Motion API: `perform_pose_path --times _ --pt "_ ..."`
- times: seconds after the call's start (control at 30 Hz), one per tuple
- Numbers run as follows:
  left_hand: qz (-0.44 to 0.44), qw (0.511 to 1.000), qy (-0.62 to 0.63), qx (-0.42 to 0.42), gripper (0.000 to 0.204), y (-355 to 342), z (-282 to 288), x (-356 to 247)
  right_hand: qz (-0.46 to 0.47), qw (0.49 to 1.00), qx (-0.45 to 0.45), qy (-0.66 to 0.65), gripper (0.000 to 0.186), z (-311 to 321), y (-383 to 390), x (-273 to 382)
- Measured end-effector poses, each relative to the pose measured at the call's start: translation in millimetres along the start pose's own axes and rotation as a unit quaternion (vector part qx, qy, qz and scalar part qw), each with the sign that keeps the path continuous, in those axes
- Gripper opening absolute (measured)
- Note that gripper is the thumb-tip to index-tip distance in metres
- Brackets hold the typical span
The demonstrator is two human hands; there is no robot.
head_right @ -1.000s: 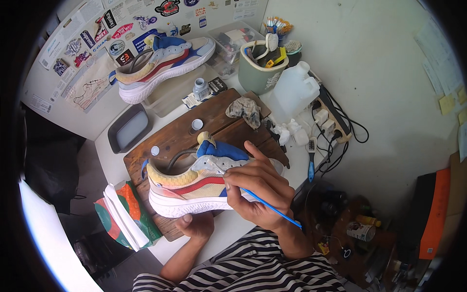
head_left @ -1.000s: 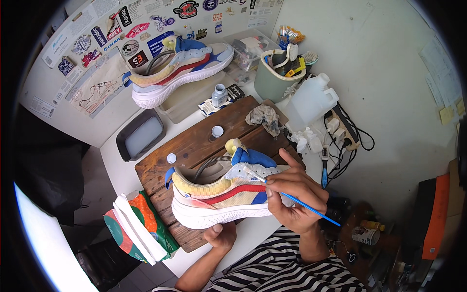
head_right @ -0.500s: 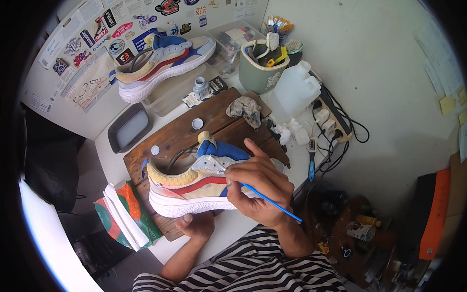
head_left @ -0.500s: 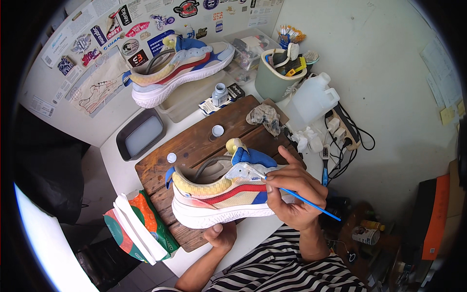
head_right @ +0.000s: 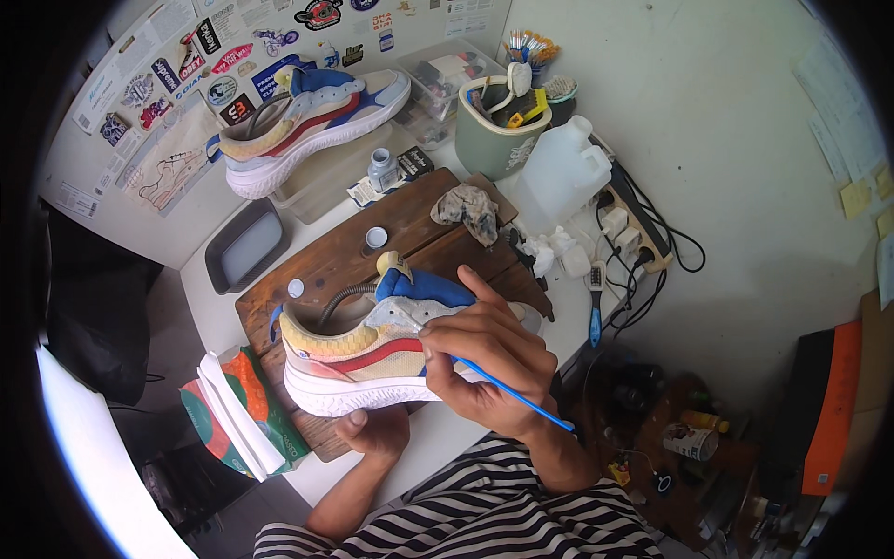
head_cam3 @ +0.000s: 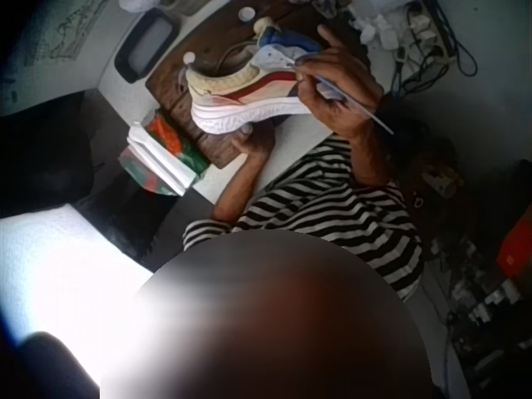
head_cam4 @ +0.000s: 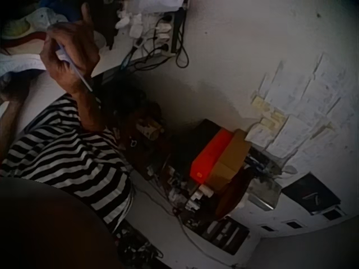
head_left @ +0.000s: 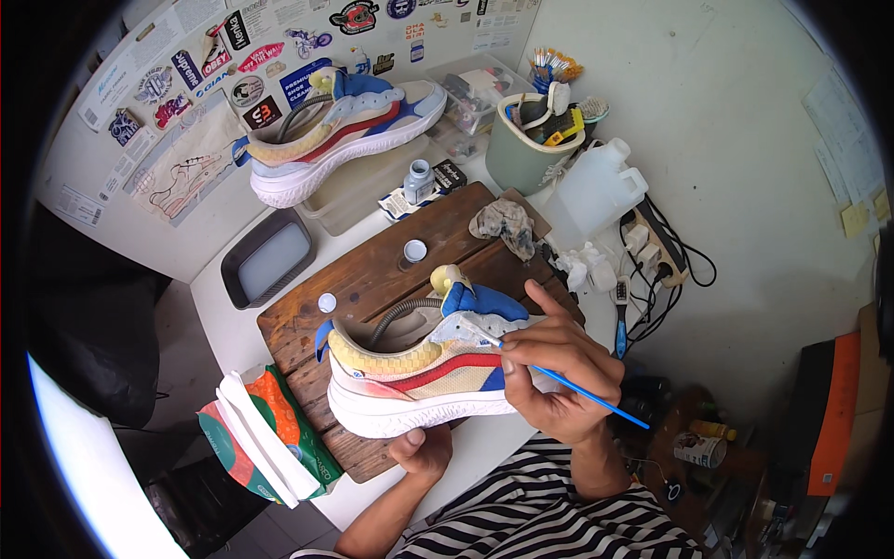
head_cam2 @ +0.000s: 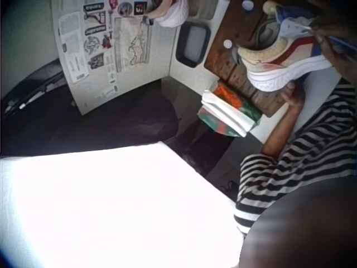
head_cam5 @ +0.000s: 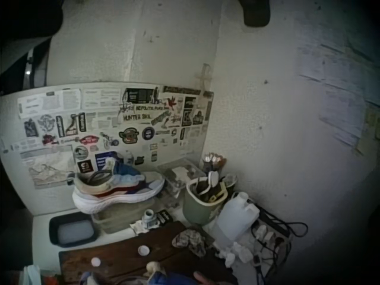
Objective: Applying paint or adhesive to a sneaker using a small brush.
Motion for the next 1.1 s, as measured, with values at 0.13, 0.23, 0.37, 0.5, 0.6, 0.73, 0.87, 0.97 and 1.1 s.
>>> perform_pose_path --times 0.13,0.23,0.37,0.5,0.6,0.73,0.87,0.97,1.1 --pt "-0.002 1.0 0.004 -0.003 0.082 0.9 1.1 0.3 -0.002 1.0 0.004 0.005 0.016 0.2 0.4 -2.2" --pt "-0.002 1.0 0.008 0.003 0.082 0.3 -2.1 -1.6 -0.002 1.0 -0.002 0.006 0.016 0.4 2.1 -1.8" --pt "0.018 1.0 0.003 -0.016 0.082 1.7 -1.4 -1.7 0.005 1.0 0.007 0.009 0.016 -3.3 -0.8 1.5" --pt "0.002 1.0 0.012 -0.001 0.082 1.2 2.9 -0.3 -0.002 1.0 0.004 0.014 0.015 -3.5 0.9 -3.0" --pt "-0.002 0.999 0.018 0.029 0.082 -0.1 -5.5 -2.2 0.0 1.0 -0.008 0.019 0.015 -0.5 0.0 -0.6" --pt "-0.001 1.0 0.004 0.012 0.081 -0.5 -2.2 -1.8 -0.003 1.0 -0.002 0.019 0.015 -0.5 -0.2 -1.4" --pt "-0.005 1.0 -0.008 0.004 0.079 -0.2 -0.7 -2.0 0.006 1.0 -0.007 0.008 0.015 -2.3 0.1 -1.8" --pt "-0.006 1.0 0.013 0.024 0.078 -2.2 -6.1 -3.6 -0.004 1.0 -0.002 0.017 0.014 -0.5 1.2 -4.7" --pt "-0.009 1.0 -0.005 0.009 0.078 -1.6 -8.1 -4.2 -0.015 1.0 -0.016 0.006 0.013 1.5 3.3 -4.2"
Point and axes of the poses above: each hand's wrist, its own y-axis away from the middle knuckle, its own z-axis out of the back of the hand, x = y × z, the point moved 1 cm from there along -y, towards the middle knuckle, and after that the axes turned 10 degrees about z, right-handed, at the moved point
